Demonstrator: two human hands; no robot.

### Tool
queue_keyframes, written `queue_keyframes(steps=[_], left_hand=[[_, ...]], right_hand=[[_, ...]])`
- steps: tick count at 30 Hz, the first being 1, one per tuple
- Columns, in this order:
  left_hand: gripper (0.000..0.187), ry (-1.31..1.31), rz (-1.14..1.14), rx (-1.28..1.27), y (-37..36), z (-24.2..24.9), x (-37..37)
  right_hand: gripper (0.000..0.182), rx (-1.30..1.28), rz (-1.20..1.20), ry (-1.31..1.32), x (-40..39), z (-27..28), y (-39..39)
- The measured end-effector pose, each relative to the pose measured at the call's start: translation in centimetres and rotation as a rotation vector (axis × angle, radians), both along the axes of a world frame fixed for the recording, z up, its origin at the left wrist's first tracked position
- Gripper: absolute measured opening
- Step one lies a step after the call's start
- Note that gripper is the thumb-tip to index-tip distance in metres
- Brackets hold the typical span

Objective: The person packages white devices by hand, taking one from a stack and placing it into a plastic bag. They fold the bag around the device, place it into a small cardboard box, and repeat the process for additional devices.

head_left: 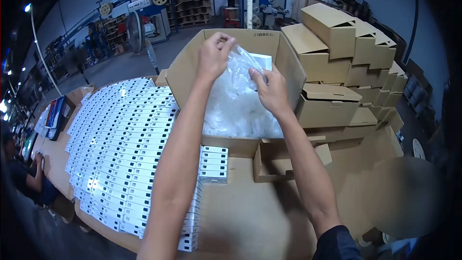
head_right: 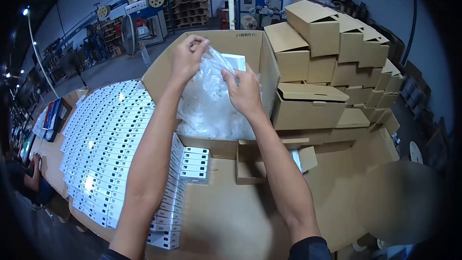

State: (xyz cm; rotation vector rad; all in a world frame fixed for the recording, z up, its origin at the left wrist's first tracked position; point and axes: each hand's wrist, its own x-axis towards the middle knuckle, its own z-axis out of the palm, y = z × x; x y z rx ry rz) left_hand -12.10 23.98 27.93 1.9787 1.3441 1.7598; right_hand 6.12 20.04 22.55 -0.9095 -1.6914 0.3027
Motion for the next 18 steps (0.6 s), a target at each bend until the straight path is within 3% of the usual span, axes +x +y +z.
queue_keyframes(steps=[3,5,7,9,11,14,16,18], left_hand=[[0.033,-0.759,-0.251,-0.096,-5.8,0.7,-0.2],[0.039,-0.758,-0.299,0.06,-12.4,-1.4,2.0],[0.036,-0.484,-0.014,0.252,-19.7,-5.0,6.3],[0.039,-0.359,0.036,0.178,-26.4,-7.5,9.4],[0.038,-0.514,-0.134,-0.029,-29.8,-11.3,10.5],[0.034,-0.862,-0.27,-0.201,-34.2,-15.5,10.0],[0.029,-0.791,-0.2,-0.366,-37.3,-16.8,8.7],[0.025,-0.628,-0.086,-0.386,-39.1,-17.0,8.2]], right_hand=[[0.036,-0.054,-0.06,0.097,1.8,0.7,-6.8],[0.032,0.1,-0.093,0.154,2.4,-0.3,-10.9],[0.028,0.088,-0.117,0.221,2.6,-1.5,-15.4],[0.028,0.063,-0.154,0.198,3.0,-3.7,-19.5],[0.03,0.03,-0.127,0.233,3.0,-5.8,-23.8],[0.028,-0.341,0.099,0.435,4.8,-9.7,-29.6],[0.026,-0.525,0.169,0.422,6.3,-11.3,-33.3],[0.024,-0.447,0.144,0.375,6.6,-12.1,-35.7]])
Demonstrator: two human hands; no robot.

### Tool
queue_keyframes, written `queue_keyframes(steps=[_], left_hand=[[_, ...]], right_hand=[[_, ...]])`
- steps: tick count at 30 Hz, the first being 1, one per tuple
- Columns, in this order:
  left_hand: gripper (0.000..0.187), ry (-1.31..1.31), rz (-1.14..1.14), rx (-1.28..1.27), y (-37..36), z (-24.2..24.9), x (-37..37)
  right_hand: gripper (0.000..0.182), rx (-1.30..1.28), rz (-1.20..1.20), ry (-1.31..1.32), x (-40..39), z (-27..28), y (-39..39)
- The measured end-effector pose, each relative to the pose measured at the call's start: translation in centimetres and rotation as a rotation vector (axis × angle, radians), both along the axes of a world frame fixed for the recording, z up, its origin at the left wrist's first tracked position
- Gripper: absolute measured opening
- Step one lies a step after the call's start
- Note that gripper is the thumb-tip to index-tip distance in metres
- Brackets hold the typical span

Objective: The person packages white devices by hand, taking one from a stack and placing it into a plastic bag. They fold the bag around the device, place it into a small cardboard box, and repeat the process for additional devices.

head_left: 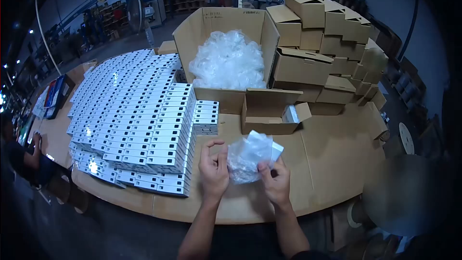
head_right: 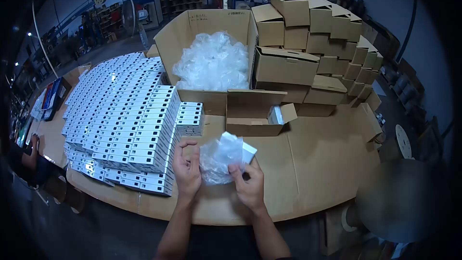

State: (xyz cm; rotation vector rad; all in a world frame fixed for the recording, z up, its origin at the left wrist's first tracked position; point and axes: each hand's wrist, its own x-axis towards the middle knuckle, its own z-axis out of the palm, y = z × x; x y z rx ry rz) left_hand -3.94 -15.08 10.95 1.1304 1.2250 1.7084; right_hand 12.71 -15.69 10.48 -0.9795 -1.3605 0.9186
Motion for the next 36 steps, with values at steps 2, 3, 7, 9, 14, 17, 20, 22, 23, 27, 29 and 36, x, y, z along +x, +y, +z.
queue_keyframes(steps=[2,3,7,9,14,17,20,22,23,27,29,36], left_hand=[[0.024,0.321,0.162,0.114,-1.4,0.0,-0.5],[0.026,0.504,0.242,0.194,-2.0,0.0,-0.8],[0.035,0.861,0.123,0.477,-3.5,2.0,-0.9],[0.02,0.837,0.003,0.44,-3.2,2.3,-0.6],[0.022,0.691,-0.218,0.274,-2.9,0.7,-0.5],[0.026,0.543,-0.242,0.215,-2.4,0.8,-1.2],[0.024,0.281,-0.272,0.004,-1.9,2.2,-2.5],[0.02,-0.006,-0.169,0.14,-0.8,0.2,-2.7],[0.02,-0.148,-0.115,0.205,-0.3,-0.9,-2.8],[0.029,-0.472,-0.159,0.151,-3.6,-3.4,-0.1],[0.028,-0.372,-0.282,0.027,-5.5,-3.2,1.8],[0.032,-0.302,-0.35,-0.146,-4.9,-6.3,-1.3]], right_hand=[[0.017,0.132,-0.076,-0.102,0.2,-1.2,-1.3],[0.016,0.114,-0.086,-0.146,0.3,-1.2,-1.9],[0.014,0.193,-0.116,-0.276,0.3,-1.0,-3.6],[0.014,0.235,-0.098,-0.302,0.0,-1.0,-4.0],[0.017,0.019,0.004,-0.239,0.5,-1.2,-5.6],[0.021,0.134,0.046,-0.163,0.8,-1.6,-6.0],[0.025,0.048,0.099,-0.247,2.3,-1.9,-6.7],[0.027,0.018,0.03,-0.221,2.1,-1.9,-7.1],[0.028,0.001,-0.004,-0.207,2.0,-2.0,-7.3],[0.029,0.014,-0.208,-0.138,1.4,-3.4,-7.2],[0.029,0.021,-0.255,-0.106,0.9,-3.7,-7.1],[0.028,-0.005,-0.253,-0.081,0.9,-5.1,-5.8]])
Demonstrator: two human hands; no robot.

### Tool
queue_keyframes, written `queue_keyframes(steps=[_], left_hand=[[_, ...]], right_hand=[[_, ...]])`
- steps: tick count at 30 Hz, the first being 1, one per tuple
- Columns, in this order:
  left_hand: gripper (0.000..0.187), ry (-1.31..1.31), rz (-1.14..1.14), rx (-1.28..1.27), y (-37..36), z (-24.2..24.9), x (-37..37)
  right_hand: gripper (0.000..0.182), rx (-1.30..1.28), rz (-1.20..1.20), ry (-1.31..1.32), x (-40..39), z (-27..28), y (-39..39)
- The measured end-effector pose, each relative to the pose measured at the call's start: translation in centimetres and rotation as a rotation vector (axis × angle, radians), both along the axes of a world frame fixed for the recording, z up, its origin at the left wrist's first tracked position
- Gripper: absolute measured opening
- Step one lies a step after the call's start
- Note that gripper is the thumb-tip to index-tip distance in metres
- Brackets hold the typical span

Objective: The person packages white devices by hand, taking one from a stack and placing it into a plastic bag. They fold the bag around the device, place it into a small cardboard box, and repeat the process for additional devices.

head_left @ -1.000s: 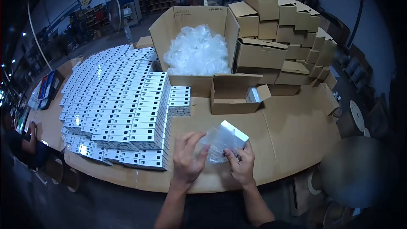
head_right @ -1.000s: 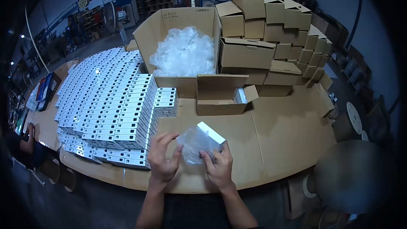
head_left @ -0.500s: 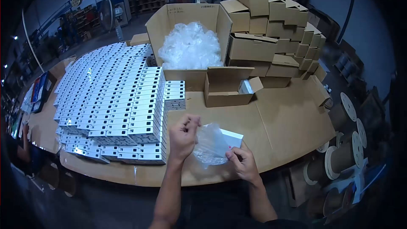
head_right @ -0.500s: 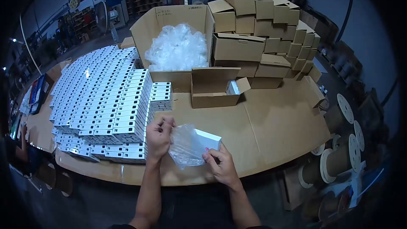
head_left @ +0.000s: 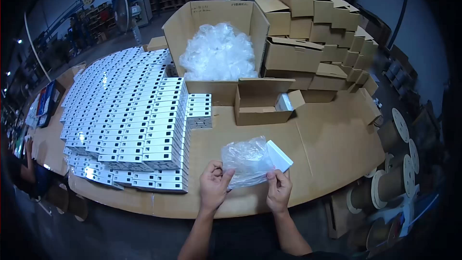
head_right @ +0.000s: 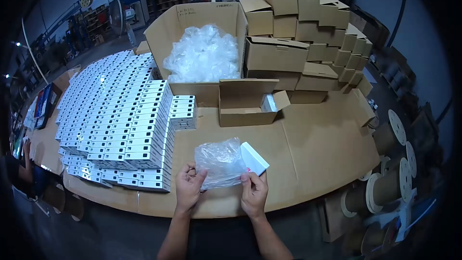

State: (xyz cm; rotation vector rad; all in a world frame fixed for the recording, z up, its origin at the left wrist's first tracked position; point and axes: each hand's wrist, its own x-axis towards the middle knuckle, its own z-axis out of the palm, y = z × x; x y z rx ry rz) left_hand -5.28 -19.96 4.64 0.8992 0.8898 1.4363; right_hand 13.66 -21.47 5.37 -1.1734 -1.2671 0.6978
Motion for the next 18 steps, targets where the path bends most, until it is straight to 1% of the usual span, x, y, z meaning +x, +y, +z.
queue_keyframes(steps=[1,2,4,5,6,7,8,9,11,12,13,14,15,16,17,18], left_hand=[[0.032,0.077,0.037,0.029,0.2,-0.7,-0.6],[0.039,-0.003,0.034,0.071,0.2,-1.0,-0.8],[0.05,-0.085,-0.08,0.012,0.5,-1.0,-0.8],[0.055,-0.131,-0.137,-0.011,0.9,-0.9,-0.8],[0.063,0.039,-0.174,-0.003,1.1,-0.5,-1.1],[0.059,0.099,-0.161,-0.026,1.3,0.1,-1.1],[0.055,0.158,-0.151,-0.048,1.5,0.8,-1.0],[0.05,0.216,-0.141,-0.065,1.6,1.3,-0.9],[0.039,0.419,-0.094,0.072,1.4,1.8,-1.0],[0.033,0.52,-0.07,0.139,1.3,1.9,-1.2],[0.031,0.566,-0.074,0.19,1.2,2.0,-1.4],[0.03,0.612,-0.081,0.238,1.2,2.1,-1.6],[0.028,0.657,-0.089,0.283,1.1,2.3,-1.7],[0.032,0.685,-0.065,0.342,1.0,2.7,-1.5],[0.032,0.683,-0.084,0.345,1.0,2.4,-1.6],[0.032,0.683,-0.101,0.345,1.0,1.6,-1.6]], right_hand=[[0.029,0.008,-0.008,-0.011,0.0,-0.3,0.4],[0.029,0.01,-0.018,-0.02,-0.1,-0.7,0.6],[0.03,0.011,-0.005,-0.045,-0.4,-0.7,0.7],[0.03,0.054,0.013,-0.079,-0.6,-1.0,1.1],[0.03,0.094,0.03,-0.116,-0.8,-1.4,1.3],[0.03,0.13,0.044,-0.153,-0.8,-1.8,1.2],[0.026,0.098,0.109,-0.214,-0.4,-1.6,1.0],[0.022,0.079,0.088,-0.152,-0.2,-1.1,1.1],[0.019,0.046,0.047,-0.027,0.0,-0.3,1.5],[0.028,-0.02,0.043,0.026,1.6,-1.4,2.1],[0.039,0.036,0.014,0.096,2.2,0.1,2.7],[0.043,0.074,-0.053,0.194,3.2,-0.2,3.6],[0.041,0.187,0.042,0.195,3.5,1.6,4.1],[0.04,0.304,0.134,0.193,3.9,4.5,4.5],[0.039,0.428,0.233,0.193,4.1,6.3,5.1],[0.038,0.485,0.333,0.138,4.9,5.8,5.8]])
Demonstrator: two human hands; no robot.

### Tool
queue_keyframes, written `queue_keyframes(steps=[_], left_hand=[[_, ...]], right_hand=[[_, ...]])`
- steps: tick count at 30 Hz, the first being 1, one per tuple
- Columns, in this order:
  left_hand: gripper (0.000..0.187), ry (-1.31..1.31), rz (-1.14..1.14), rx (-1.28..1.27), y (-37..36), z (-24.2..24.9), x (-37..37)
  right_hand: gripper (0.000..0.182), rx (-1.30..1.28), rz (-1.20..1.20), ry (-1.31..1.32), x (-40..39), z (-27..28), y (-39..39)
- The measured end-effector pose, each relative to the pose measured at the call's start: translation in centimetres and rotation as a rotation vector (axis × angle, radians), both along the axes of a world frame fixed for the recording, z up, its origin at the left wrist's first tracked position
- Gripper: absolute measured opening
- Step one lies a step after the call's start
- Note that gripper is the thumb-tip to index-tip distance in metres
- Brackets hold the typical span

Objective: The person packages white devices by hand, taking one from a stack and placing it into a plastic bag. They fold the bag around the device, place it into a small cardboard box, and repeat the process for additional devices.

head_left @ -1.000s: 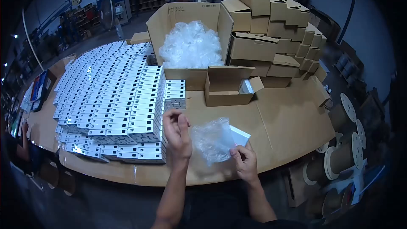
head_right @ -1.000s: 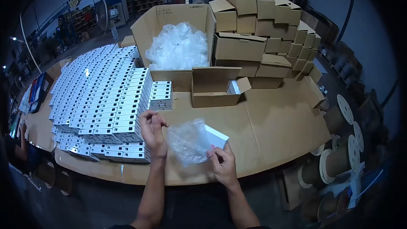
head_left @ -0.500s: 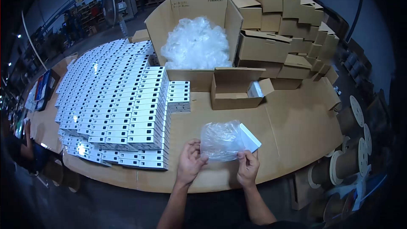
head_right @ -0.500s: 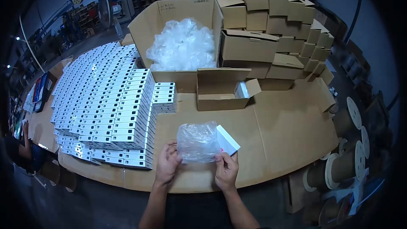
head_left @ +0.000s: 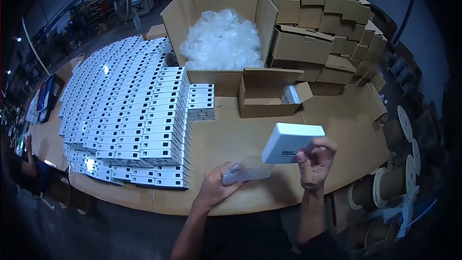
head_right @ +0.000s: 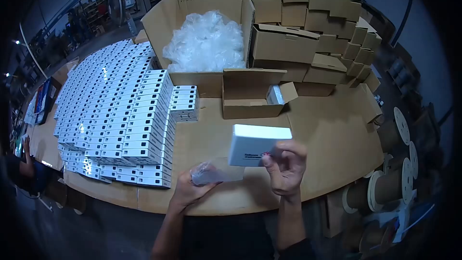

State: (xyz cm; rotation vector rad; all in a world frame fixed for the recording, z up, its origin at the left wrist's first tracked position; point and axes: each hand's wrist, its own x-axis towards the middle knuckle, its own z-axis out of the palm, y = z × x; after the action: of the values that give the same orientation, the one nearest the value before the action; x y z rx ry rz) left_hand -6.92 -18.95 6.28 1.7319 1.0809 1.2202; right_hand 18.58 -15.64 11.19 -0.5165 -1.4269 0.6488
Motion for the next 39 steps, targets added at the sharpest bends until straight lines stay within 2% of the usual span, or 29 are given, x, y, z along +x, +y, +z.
queue_keyframes(steps=[3,9,10,13,14,17,18,21,22,25,26,29,30,33,34,39], left_hand=[[0.033,0.028,-0.007,-0.011,-0.4,-0.2,-0.2],[0.038,0.039,0.049,-0.061,-0.9,0.5,0.1],[0.04,0.039,0.056,-0.079,-0.8,0.3,0.1],[0.045,0.117,0.084,-0.096,-0.9,-0.3,0.2],[0.046,0.1,0.077,-0.114,-0.9,-0.6,0.2],[0.048,-0.186,0.07,-0.188,-0.8,-0.9,0.5],[0.053,-0.192,0.075,-0.283,-1.0,-1.0,0.1],[0.06,-0.341,0.042,-0.329,-1.1,-0.9,-0.2],[0.05,-0.403,-0.055,-0.315,-1.3,-1.6,-0.6],[0.041,-0.739,-0.029,-0.516,-1.4,-5.5,-0.6],[0.043,-0.608,0.021,-0.433,-1.5,-6.1,-0.2],[0.042,-0.689,0.087,-0.401,-1.5,-7.6,0.7],[0.042,-0.681,0.084,-0.391,-1.4,-7.8,0.8],[0.042,-0.619,0.073,-0.356,-1.1,-7.8,0.6],[0.043,-0.575,0.074,-0.333,-1.0,-7.6,0.5],[0.052,-0.394,0.081,-0.288,-0.7,-5.5,0.5]], right_hand=[[0.036,0.088,0.063,-0.274,-1.1,3.2,1.6],[0.032,-0.059,0.372,-0.43,-1.8,4.6,2.9],[0.03,-0.081,0.382,-0.496,-1.5,4.4,2.9],[0.029,-0.133,0.371,-0.474,-3.1,4.0,2.5],[0.032,-0.164,0.377,-0.495,-3.4,3.7,2.3],[0.035,-0.263,0.381,-0.418,-4.3,2.7,1.8],[0.043,-0.371,0.396,-0.501,-4.0,2.6,1.7],[0.045,-0.399,0.356,-0.437,-4.3,0.5,1.7],[0.042,-0.46,0.407,-0.426,-4.0,-0.1,1.7],[0.041,-0.492,0.481,-0.422,-3.7,-1.1,1.2],[0.043,-0.546,0.463,-0.331,-3.9,-1.3,0.6],[0.04,-0.753,0.404,0.199,-4.7,-4.5,-0.8],[0.033,-0.89,0.377,0.237,-4.5,-5.9,-1.1],[0.027,-0.949,0.415,0.347,-4.6,-8.6,-2.2],[0.021,-0.928,0.357,0.394,-5.1,-8.2,-2.5],[0.013,-0.828,0.228,0.362,-5.1,-8.8,-2.3]])
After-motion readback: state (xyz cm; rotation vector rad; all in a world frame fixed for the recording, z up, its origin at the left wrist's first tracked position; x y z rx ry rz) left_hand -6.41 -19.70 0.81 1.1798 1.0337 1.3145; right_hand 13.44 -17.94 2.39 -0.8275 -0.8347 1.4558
